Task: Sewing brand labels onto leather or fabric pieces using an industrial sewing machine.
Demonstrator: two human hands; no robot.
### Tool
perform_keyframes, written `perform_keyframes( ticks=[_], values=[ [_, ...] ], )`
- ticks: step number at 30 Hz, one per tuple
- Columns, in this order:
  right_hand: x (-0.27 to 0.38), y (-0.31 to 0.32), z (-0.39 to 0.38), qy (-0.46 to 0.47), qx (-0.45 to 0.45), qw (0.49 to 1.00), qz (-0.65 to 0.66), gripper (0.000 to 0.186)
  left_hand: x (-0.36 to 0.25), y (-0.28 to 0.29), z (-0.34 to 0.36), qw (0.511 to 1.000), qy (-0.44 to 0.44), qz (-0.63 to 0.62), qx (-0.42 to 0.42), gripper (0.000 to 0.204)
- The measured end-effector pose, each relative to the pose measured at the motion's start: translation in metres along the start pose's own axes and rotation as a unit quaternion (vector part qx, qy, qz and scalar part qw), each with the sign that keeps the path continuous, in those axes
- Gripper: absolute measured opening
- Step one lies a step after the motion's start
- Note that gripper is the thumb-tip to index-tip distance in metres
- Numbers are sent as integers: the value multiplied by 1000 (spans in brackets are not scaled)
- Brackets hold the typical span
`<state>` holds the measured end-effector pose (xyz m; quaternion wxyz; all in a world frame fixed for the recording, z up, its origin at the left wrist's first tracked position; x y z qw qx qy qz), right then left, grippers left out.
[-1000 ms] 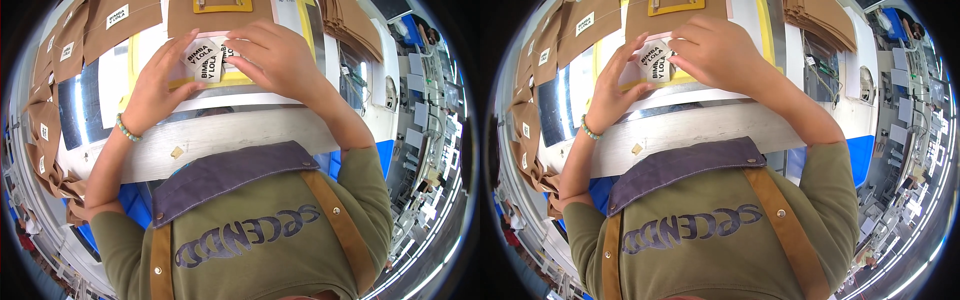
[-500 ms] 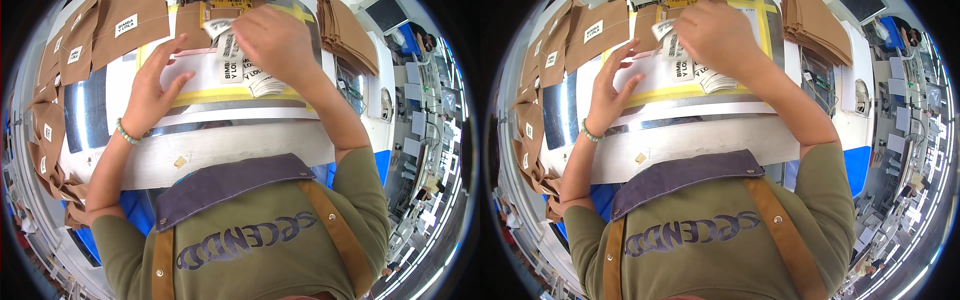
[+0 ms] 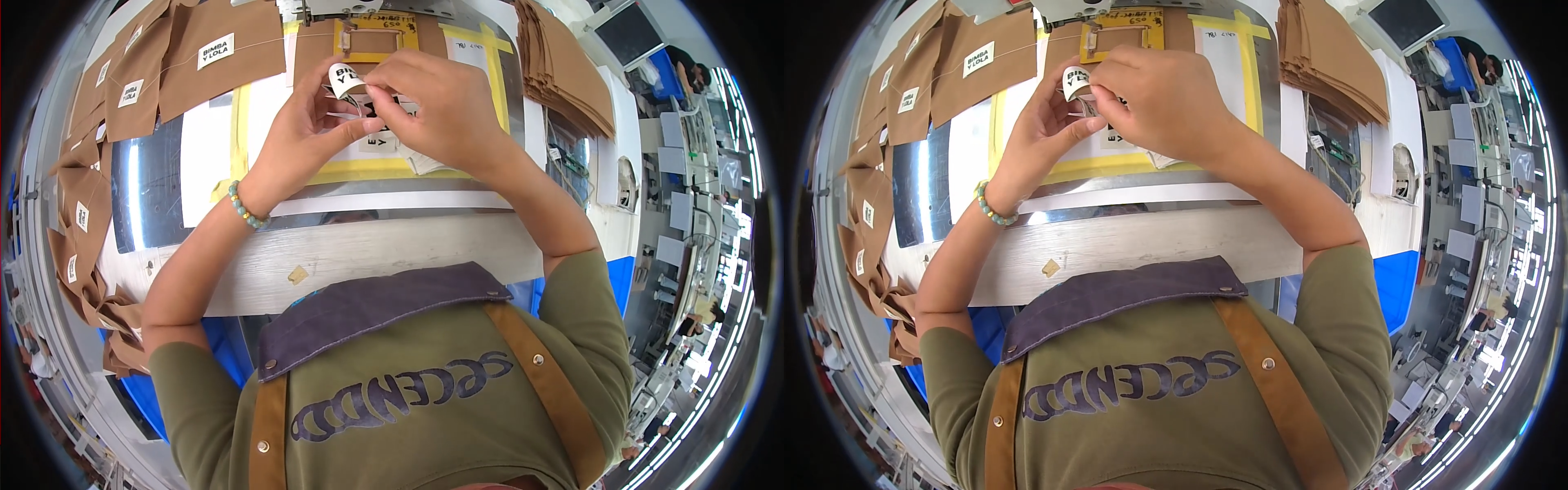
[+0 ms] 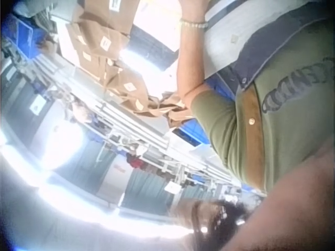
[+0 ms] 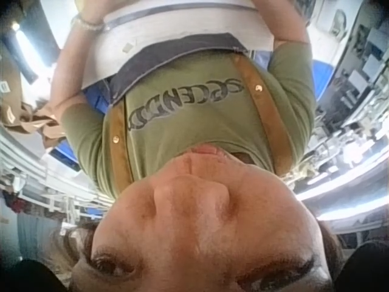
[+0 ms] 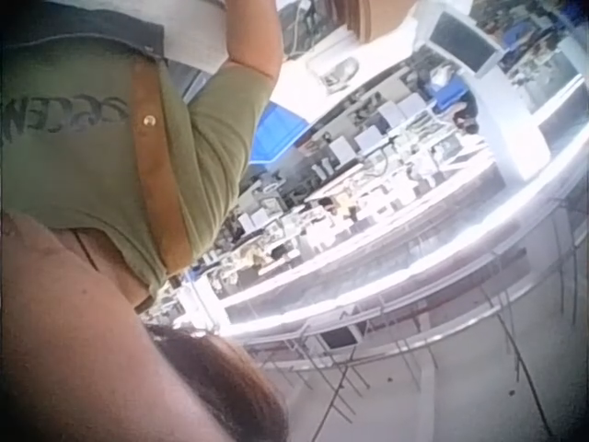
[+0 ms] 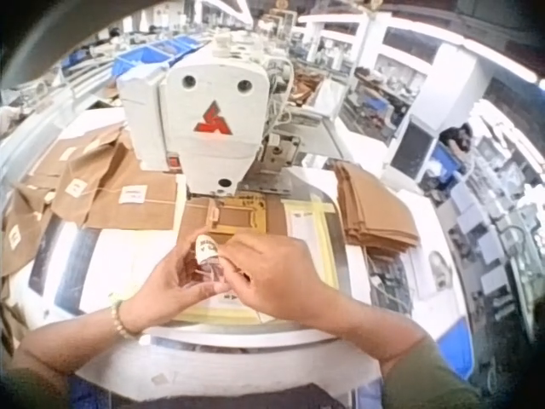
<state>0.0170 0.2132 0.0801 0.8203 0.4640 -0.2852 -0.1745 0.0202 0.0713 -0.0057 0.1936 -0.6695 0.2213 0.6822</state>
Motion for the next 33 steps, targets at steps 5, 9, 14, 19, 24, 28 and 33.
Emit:
perform_keyframes(
  ticks=[5, 9, 14, 19, 24, 28, 33],
  values=[
    [0, 6, -1, -11, 30, 999, 23, 11, -3, -1, 2, 998, 11, -64, -14, 51],
    [-5, 18, -1, -7, 1, 1000, -24, 11, 6, 7, 1, 996, 23, -90, -6, 20],
    [-30, 23, 5, -31, -7, 996, -86, 10, 12, 15, -8, 997, 13, -74, -1, 9],
    [-40, 9, 11, 5, -1, 966, -257, 7, -24, 18, -21, 960, -90, 261, -53, 17],
    [-59, -28, 24, 27, 53, 954, -295, 6, -46, -12, -24, 807, -233, 543, 6, 39],
    [-63, -44, 21, 43, 82, 958, -271, 6, -30, -11, -15, 838, -158, 521, 18, 45],
    [-65, -46, 23, 34, 85, 953, -288, 7, -16, -26, -6, 871, -106, 470, 89, 47]
  ],
)
Point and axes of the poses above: each hand's wrist, its own z-axis towards the middle knuckle, its own y-axis out of the back of the hand, x = y × z, the point moved 8 cm from there along z, towards the middle knuckle, and after that the axes turned 15 degrees about x, right-handed, at the moved point
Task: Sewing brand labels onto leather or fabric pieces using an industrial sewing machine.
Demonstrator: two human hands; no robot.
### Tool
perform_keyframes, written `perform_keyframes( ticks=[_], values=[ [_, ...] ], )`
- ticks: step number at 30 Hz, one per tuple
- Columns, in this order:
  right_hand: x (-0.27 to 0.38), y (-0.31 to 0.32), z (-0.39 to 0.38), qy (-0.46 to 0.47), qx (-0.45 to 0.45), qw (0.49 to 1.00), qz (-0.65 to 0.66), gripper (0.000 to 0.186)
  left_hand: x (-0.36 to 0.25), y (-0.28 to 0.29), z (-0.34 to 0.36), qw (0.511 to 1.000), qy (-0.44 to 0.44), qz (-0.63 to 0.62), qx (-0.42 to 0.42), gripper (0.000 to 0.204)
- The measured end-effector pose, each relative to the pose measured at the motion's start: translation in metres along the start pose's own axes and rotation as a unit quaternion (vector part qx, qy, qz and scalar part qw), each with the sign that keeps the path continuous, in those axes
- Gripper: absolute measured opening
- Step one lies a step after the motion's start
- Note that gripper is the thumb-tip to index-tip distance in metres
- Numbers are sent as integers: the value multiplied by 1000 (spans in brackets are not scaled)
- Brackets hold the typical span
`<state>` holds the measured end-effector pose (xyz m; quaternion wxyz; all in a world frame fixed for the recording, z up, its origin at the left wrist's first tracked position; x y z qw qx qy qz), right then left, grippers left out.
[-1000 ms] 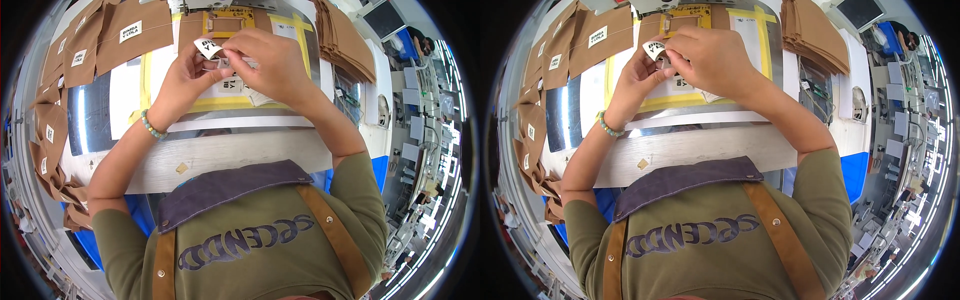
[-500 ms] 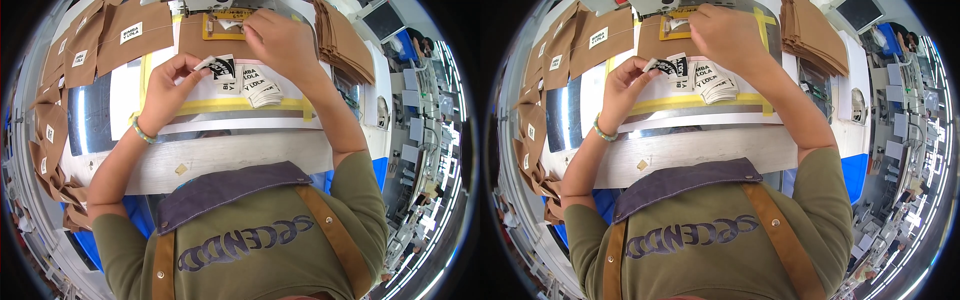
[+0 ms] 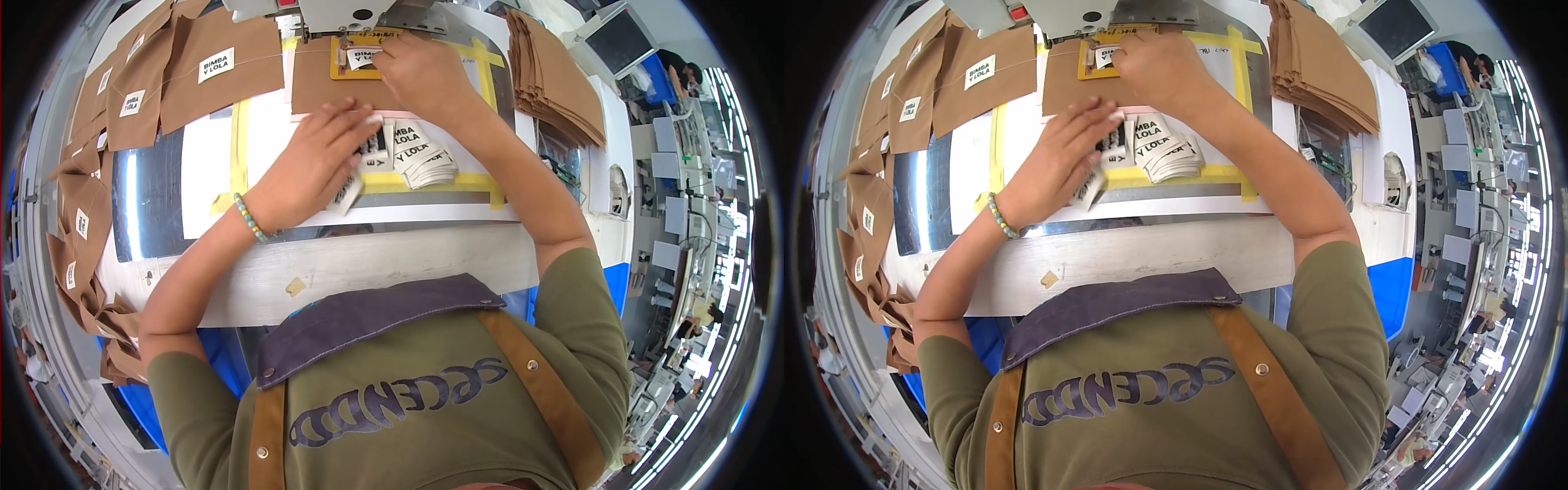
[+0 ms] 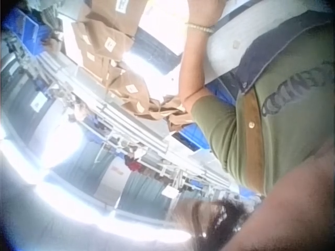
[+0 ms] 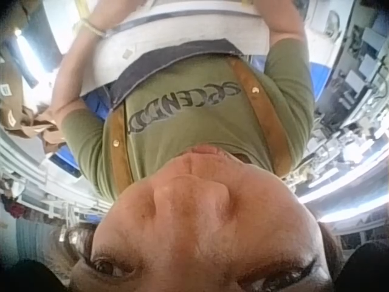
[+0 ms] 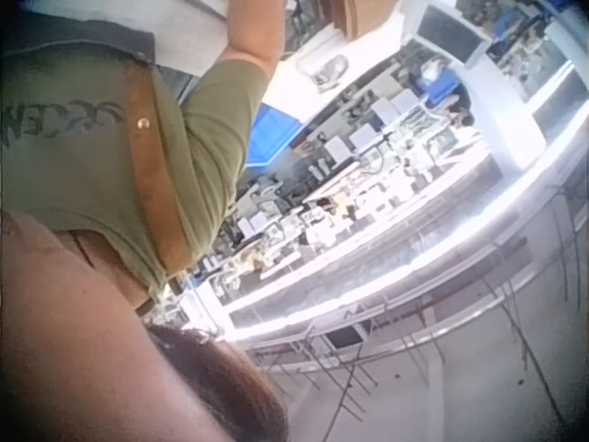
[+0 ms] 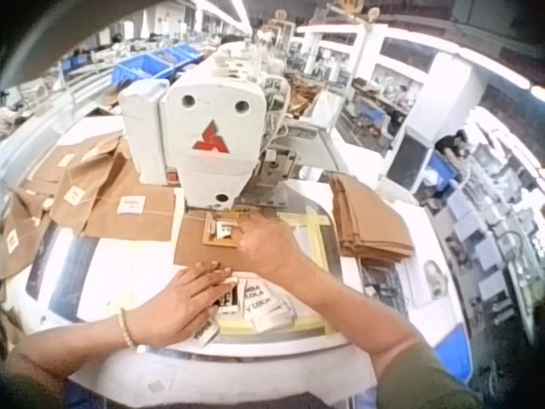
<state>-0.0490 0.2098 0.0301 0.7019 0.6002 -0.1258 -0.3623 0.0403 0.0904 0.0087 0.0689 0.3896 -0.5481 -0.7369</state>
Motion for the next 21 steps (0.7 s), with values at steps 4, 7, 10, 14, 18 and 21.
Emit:
perform_keyframes(
  ticks=[4, 7, 10, 14, 18, 21],
  values=[
    [4, -9, 5, -11, 42, 999, -17, 8, -5, -2, 4, 999, -25, -11, 18, 44],
    [5, -8, 8, -17, 32, 999, 7, 7, 17, 12, 11, 999, 18, -20, -20, 44],
    [5, -9, 10, -13, 59, 998, 1, 5, 35, 23, 24, 993, 43, 81, -69, 47],
    [-8, -2, -4, -17, 68, 996, 46, 11, 51, 20, 33, 982, 57, 173, -55, 51],
    [-26, -3, -25, 2, 82, 992, 98, 24, 57, 18, 34, 982, 51, 179, -42, 53],
    [-33, -7, -35, 16, 98, 985, 142, 31, 57, 21, 38, 983, 36, 174, -54, 50]
  ],
)
Point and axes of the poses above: each hand's wrist, its own z-axis towards the middle knuckle, its own y-axis out of the back of the hand, x = y × z, the point moved 8 cm from there along z, towards the middle knuckle, and after that the axes turned 15 degrees about x, right-handed, at the moved point
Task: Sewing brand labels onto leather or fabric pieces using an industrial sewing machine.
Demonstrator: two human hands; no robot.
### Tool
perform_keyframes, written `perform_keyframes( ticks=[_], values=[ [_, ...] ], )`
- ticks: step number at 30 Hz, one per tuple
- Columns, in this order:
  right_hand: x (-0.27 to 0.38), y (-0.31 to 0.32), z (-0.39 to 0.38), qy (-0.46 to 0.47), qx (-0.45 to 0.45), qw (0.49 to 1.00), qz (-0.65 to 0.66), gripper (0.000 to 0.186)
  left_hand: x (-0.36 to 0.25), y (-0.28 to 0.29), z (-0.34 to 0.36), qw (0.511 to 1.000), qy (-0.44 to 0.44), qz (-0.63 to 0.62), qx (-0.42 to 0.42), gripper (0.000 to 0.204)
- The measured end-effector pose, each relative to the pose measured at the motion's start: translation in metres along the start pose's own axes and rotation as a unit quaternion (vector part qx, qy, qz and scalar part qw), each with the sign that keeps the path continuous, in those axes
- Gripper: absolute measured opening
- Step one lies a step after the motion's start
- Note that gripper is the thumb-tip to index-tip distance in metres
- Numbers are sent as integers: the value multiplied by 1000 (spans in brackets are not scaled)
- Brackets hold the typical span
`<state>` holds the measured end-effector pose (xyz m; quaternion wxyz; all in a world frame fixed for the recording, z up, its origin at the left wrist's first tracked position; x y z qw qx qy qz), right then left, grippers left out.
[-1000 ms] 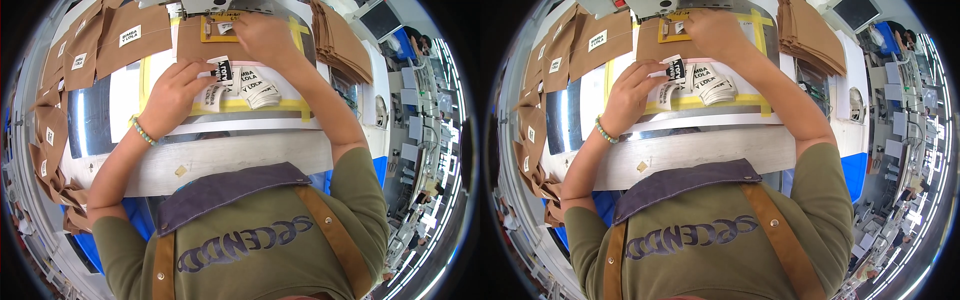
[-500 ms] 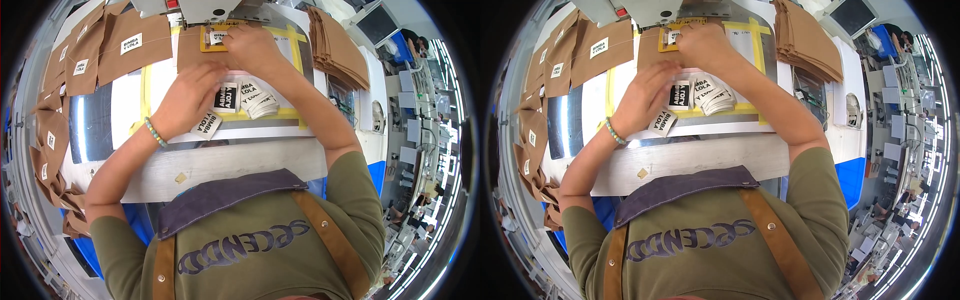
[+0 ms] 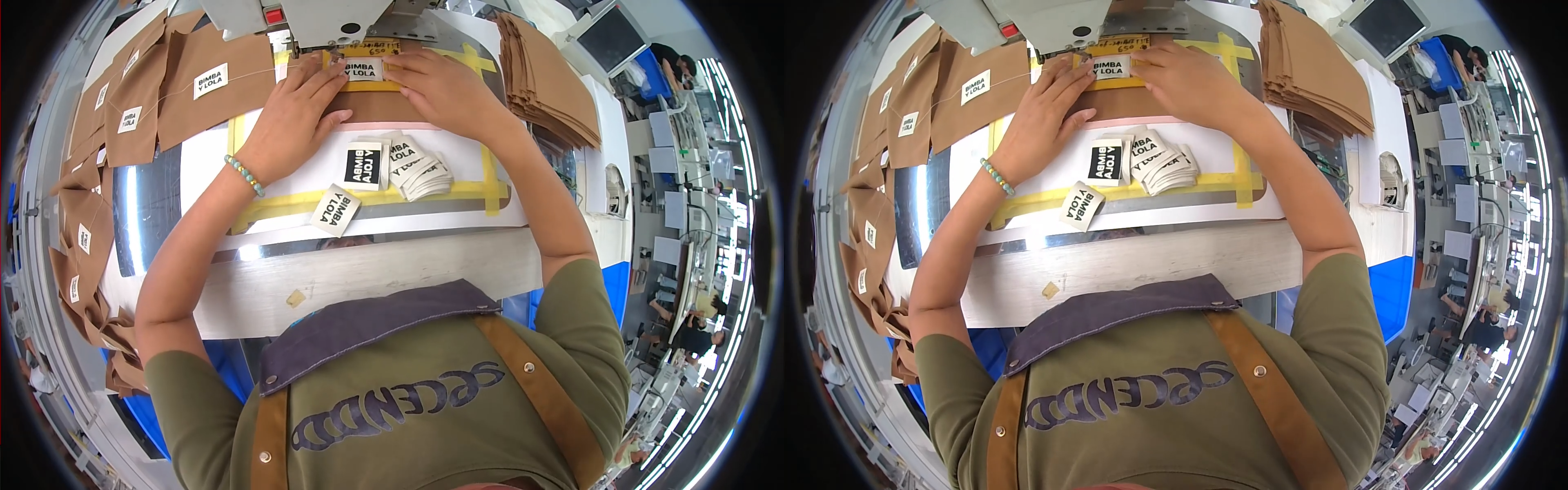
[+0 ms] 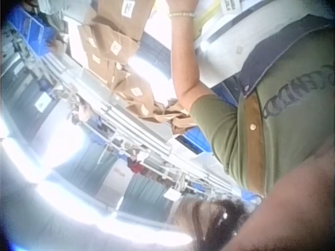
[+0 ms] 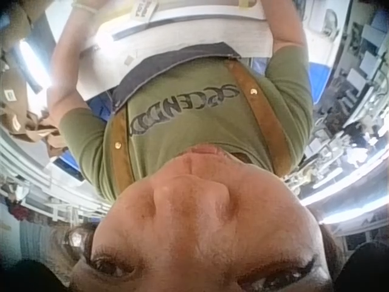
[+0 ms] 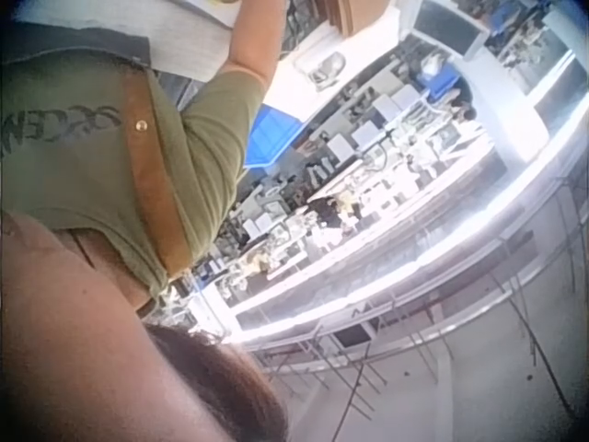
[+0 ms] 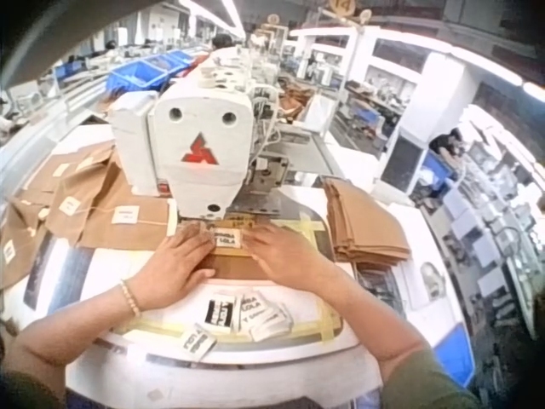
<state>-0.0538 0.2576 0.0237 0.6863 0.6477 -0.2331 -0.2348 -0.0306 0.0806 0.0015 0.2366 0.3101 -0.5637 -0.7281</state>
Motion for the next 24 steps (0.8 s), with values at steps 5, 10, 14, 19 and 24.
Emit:
perform_keyframes(
  ticks=[5, 10, 14, 19, 24],
  values=[
    [2, 1, 0, 19, -14, 1000, -12, 30, 3, -3, 5, 999, -21, -37, 7, 45],
    [16, -1, 13, 23, -56, 992, -112, 30, 15, -4, 12, 990, -35, -135, 7, 40],
    [16, -18, 19, 22, -35, 999, 24, 33, 17, 4, 7, 986, -19, -167, 12, 39],
    [8, -24, 20, 43, -46, 996, 67, 39, -9, 46, -17, 987, -33, -149, -42, 28],
    [3, -29, 26, 39, -20, 998, 42, 43, -125, 152, -113, 907, -294, 99, -284, 22]
  ],
)
Point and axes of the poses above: each hand's wrist, its own z-axis towards the middle knuckle, its own y-axis out of the back of the hand, x = y × z, the point moved 8 cm from there along z, towards the middle knuckle, and after that the axes turned 15 degrees about x, right-handed, at the moved point
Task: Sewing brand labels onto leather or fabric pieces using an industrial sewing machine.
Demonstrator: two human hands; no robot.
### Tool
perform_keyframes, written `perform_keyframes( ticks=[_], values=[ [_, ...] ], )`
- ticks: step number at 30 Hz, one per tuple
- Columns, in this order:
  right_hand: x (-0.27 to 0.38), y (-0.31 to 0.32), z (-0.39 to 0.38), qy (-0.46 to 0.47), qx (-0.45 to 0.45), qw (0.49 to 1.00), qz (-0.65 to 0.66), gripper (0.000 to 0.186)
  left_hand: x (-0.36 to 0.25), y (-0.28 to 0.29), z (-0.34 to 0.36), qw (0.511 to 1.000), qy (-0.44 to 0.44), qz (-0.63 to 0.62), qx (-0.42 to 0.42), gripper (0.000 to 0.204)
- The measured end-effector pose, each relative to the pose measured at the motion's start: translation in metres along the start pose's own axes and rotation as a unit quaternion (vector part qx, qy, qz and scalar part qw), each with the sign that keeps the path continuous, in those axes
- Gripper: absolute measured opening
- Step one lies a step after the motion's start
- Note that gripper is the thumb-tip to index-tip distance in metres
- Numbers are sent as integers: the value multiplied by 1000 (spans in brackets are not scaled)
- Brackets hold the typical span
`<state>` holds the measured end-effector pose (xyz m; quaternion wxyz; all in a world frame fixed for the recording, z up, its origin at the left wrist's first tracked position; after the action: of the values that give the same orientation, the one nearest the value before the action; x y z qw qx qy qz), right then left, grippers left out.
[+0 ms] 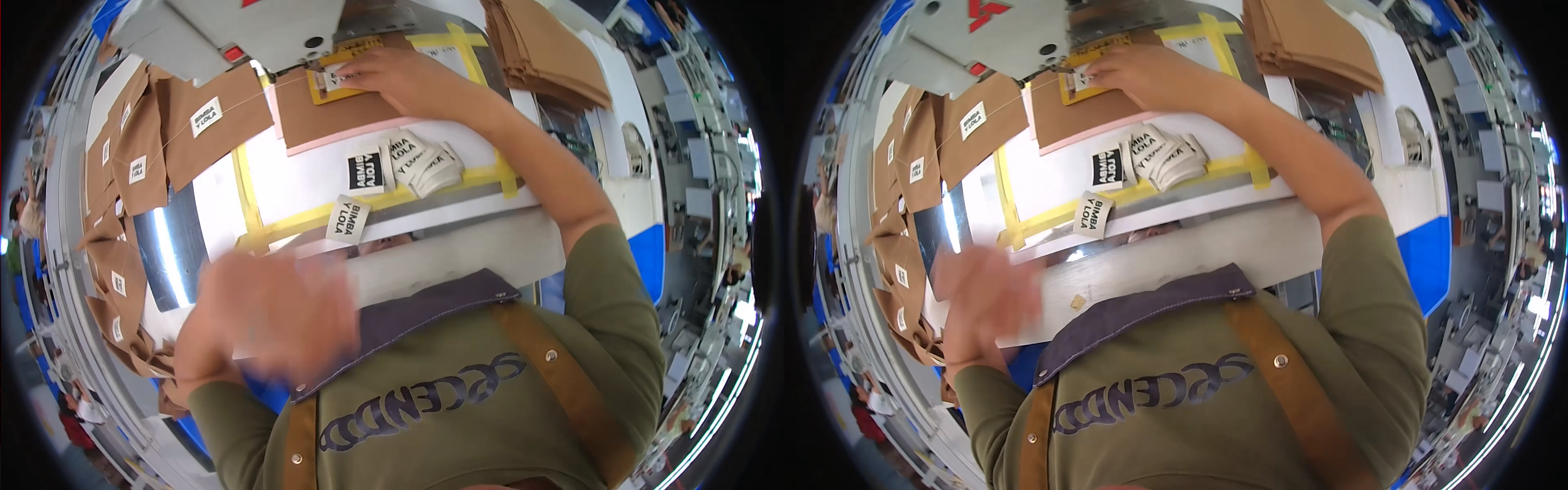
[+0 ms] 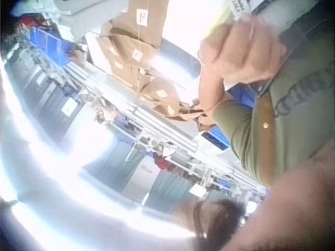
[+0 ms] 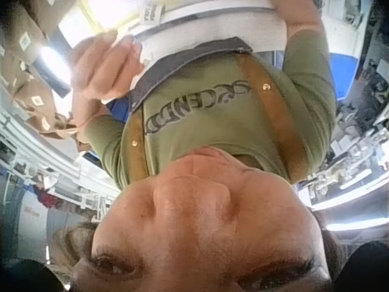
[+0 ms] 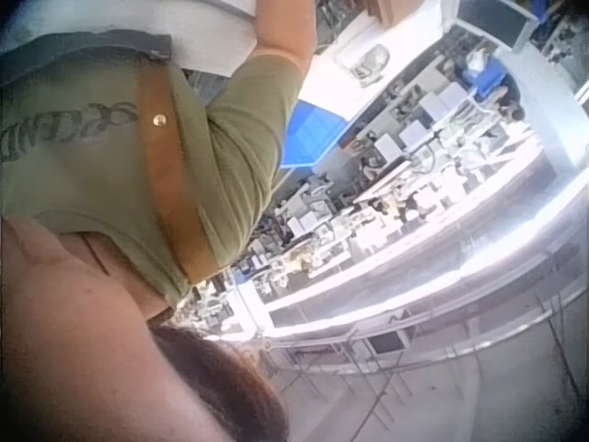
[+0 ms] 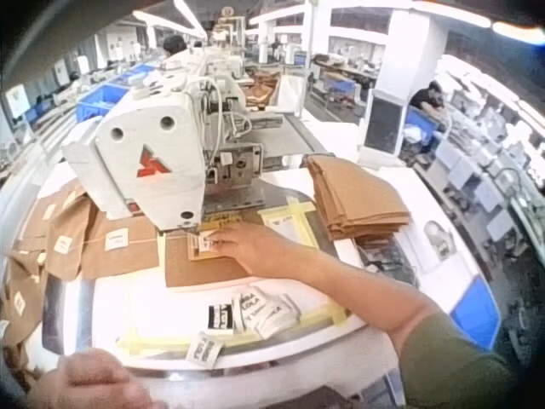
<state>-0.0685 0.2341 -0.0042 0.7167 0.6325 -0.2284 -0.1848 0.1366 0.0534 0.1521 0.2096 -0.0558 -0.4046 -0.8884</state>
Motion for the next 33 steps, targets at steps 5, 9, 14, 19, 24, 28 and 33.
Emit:
perform_keyframes(
  ticks=[5, 9, 14, 19, 24, 28, 33],
  values=[
    [5, 5, 10, 15, -1, 1000, -24, 38, -87, 100, 5, 877, -229, 255, -338, 28],
    [10, 17, 15, 43, -37, 997, 52, 23, -99, 104, 18, 903, -245, 177, -307, 28],
    [9, 13, 17, 27, -6, 999, 34, 26, -109, 100, 13, 905, -255, 142, -310, 28],
    [1, -7, 34, -35, 41, 998, -29, 38, -102, 101, 9, 905, -268, 123, -307, 28],
    [-3, -1, 31, -29, 25, 999, -5, 33, -104, 105, 7, 903, -283, 124, -300, 28],
    [-3, 11, 27, -9, -11, 999, 30, 28, -108, 108, 7, 904, -292, 130, -285, 28],
    [-11, 11, 28, -19, 0, 999, 39, 31, -108, 108, 14, 905, -307, 134, -264, 28]
  ],
)
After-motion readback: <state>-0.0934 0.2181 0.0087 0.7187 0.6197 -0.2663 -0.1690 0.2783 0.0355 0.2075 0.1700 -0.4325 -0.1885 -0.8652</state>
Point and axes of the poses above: each hand's wrist, its own z-axis towards the middle knuckle, its own y-axis out of the back of the hand, x = y × z, the point moved 8 cm from there along z, towards the middle knuckle, and after that the axes turned 15 degrees about x, right-handed, at the moved point
